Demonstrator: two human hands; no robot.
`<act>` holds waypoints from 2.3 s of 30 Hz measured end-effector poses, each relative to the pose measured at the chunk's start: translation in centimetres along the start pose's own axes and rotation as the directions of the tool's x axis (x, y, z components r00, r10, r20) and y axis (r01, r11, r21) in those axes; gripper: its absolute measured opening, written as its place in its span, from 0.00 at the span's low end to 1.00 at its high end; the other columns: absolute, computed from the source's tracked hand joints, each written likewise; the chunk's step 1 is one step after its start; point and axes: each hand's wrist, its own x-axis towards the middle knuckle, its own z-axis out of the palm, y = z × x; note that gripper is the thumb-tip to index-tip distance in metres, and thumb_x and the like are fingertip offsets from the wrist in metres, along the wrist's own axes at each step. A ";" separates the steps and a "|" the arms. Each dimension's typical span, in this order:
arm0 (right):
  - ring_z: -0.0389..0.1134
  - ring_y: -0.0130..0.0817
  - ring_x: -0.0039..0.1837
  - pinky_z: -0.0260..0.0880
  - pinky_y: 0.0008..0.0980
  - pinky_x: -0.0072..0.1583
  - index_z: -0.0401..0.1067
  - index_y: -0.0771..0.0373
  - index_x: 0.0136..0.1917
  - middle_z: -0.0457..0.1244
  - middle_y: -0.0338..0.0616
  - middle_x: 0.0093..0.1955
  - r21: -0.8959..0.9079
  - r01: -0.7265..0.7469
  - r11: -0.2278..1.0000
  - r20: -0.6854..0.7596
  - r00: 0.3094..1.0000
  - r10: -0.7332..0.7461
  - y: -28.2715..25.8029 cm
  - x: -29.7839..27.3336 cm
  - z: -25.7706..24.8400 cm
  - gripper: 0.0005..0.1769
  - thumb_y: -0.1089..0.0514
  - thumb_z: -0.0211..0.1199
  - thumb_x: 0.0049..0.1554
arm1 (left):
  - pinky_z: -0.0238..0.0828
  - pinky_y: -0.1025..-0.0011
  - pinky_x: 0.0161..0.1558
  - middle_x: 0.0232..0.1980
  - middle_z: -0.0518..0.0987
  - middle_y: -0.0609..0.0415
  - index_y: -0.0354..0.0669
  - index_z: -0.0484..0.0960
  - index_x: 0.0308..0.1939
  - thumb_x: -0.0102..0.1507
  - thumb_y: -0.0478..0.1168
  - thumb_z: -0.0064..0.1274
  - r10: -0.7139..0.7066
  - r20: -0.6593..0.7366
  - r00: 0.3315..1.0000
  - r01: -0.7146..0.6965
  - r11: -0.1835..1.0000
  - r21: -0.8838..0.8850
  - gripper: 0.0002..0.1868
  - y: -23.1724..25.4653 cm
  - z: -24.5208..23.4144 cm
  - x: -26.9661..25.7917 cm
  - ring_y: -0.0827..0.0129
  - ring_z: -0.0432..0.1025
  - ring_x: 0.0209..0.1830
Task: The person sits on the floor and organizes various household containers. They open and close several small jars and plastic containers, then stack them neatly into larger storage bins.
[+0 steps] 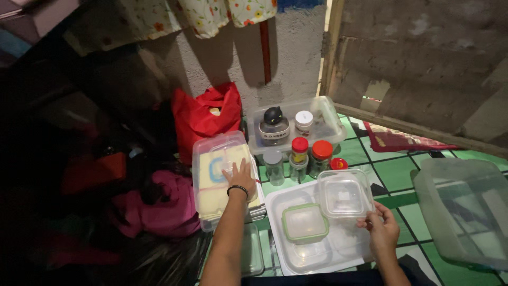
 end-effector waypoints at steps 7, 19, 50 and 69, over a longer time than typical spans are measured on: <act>0.69 0.35 0.40 0.73 0.32 0.43 0.63 0.73 0.67 0.62 0.44 0.52 0.056 0.009 0.998 -0.007 1.000 -0.008 -0.8 -0.5 0.0 0.23 0.69 0.55 0.58 | 0.26 0.25 0.70 0.82 0.45 0.61 0.45 0.49 0.79 0.64 0.49 0.47 -0.006 -0.198 0.980 0.004 1.000 -0.011 0.42 -0.7 1.9 0.5 0.46 0.42 0.79; 0.71 0.38 0.40 0.74 0.33 0.44 0.63 0.72 0.68 0.61 0.45 0.53 0.078 0.022 0.997 0.022 0.999 -0.024 -1.1 -1.4 0.0 0.24 0.70 0.56 0.58 | 0.72 0.61 0.63 0.64 0.72 0.43 0.33 0.78 0.65 0.58 0.26 0.56 -0.228 -0.914 0.334 -0.491 0.786 -0.376 0.29 -0.6 -4.4 -9.2 0.48 0.72 0.63; 0.73 0.41 0.46 0.77 0.37 0.42 0.60 0.63 0.57 0.63 0.51 0.55 0.043 -0.237 0.971 0.645 0.748 0.154 -8.1 -16.5 5.2 0.19 0.47 0.47 0.60 | 0.67 0.68 0.59 0.62 0.75 0.48 0.33 0.70 0.69 0.67 0.35 0.51 -0.178 -0.171 0.969 -0.243 -0.559 -0.793 0.25 6.6 2.4 -23.9 0.66 0.70 0.58; 0.71 0.40 0.42 0.70 0.38 0.49 0.75 0.66 0.51 0.70 0.49 0.38 -0.447 0.392 0.804 0.390 0.894 -0.219 -3.8 -16.8 6.1 0.27 0.46 0.40 0.68 | 0.74 0.60 0.39 0.38 0.85 0.40 0.42 0.73 0.58 0.64 0.54 0.50 -0.284 -0.261 0.923 -0.209 0.199 -0.957 0.25 9.4 -1.3 -30.3 0.52 0.81 0.34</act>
